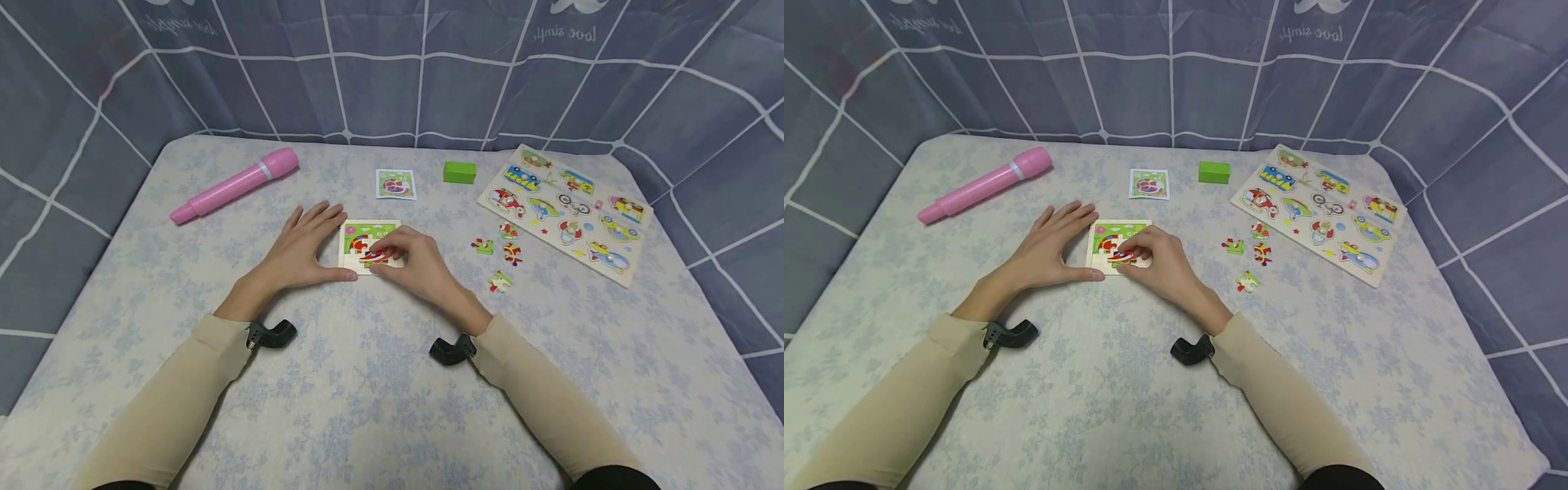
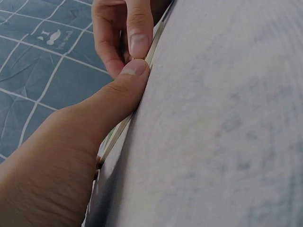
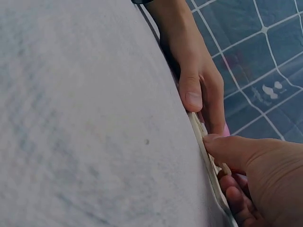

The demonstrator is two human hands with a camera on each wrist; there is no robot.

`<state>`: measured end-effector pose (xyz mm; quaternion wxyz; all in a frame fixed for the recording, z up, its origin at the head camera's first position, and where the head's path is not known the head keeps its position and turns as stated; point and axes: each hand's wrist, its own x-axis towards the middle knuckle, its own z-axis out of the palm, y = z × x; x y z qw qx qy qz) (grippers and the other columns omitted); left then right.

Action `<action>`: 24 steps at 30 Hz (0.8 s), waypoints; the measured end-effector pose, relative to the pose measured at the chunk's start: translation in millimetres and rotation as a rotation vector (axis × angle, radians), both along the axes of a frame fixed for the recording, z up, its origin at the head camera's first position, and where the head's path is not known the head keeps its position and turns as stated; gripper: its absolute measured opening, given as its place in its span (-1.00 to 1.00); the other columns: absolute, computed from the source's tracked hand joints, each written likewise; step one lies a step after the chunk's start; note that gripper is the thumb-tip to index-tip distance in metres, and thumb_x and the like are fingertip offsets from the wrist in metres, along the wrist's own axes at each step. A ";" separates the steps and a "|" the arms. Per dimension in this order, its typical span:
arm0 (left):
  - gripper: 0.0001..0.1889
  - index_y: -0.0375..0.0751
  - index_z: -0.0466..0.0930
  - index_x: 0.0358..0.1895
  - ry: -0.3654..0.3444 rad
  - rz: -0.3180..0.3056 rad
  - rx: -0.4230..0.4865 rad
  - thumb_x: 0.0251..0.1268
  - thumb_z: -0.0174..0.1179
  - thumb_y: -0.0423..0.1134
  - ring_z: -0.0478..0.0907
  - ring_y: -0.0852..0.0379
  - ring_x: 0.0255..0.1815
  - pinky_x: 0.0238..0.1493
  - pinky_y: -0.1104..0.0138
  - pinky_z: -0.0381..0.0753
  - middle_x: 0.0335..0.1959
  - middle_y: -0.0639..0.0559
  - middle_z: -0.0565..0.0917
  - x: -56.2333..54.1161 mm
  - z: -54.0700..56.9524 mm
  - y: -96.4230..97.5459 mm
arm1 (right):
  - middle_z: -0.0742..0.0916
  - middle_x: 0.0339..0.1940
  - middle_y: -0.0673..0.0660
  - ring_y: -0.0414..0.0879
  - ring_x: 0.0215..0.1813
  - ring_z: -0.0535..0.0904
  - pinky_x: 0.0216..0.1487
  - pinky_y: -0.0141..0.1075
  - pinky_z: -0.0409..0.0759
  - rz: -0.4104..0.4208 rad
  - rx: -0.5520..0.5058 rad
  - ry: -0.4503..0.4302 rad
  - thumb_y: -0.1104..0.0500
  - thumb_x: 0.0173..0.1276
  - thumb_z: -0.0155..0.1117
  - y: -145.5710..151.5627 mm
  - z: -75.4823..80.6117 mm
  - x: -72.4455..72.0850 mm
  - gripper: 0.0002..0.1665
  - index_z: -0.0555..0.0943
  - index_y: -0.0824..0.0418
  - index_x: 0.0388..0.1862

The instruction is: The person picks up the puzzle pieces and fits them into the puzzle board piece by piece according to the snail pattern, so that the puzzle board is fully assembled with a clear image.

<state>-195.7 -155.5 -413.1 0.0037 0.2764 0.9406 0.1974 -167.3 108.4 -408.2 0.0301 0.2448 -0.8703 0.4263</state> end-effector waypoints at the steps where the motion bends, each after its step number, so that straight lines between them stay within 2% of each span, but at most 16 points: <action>1: 0.23 -0.13 0.18 0.69 -0.001 0.000 0.000 0.00 0.49 0.42 -0.10 -0.12 0.78 0.73 -0.19 -0.29 0.74 -0.07 0.14 0.1 0.1 -0.1 | 0.74 -0.19 0.04 -0.11 -0.19 0.61 -0.11 -0.31 0.58 0.007 0.003 0.001 0.18 0.22 0.67 0.2 -0.7 0.0 -0.68 0.84 0.16 -0.05; 16: 0.23 -0.13 0.19 0.68 0.000 -0.004 0.013 -0.01 0.51 0.40 -0.09 -0.12 0.78 0.73 -0.18 -0.29 0.73 -0.07 0.15 0.1 1.3 0.2 | 0.75 -0.16 0.07 -0.15 -0.18 0.66 -0.07 -0.33 0.66 0.028 -0.051 0.025 0.23 0.30 0.60 -3.9 -5.0 2.2 -0.77 0.83 0.19 -0.07; 24: 0.23 -0.14 0.18 0.69 -0.002 -0.002 0.013 0.00 0.51 0.39 -0.09 -0.11 0.78 0.73 -0.18 -0.29 0.73 -0.08 0.15 0.2 1.5 0.3 | 0.76 -0.10 0.07 -0.16 -0.14 0.67 -0.04 -0.32 0.67 0.037 -0.035 0.021 0.23 0.33 0.57 -4.7 -4.3 3.3 -0.77 0.83 0.20 -0.04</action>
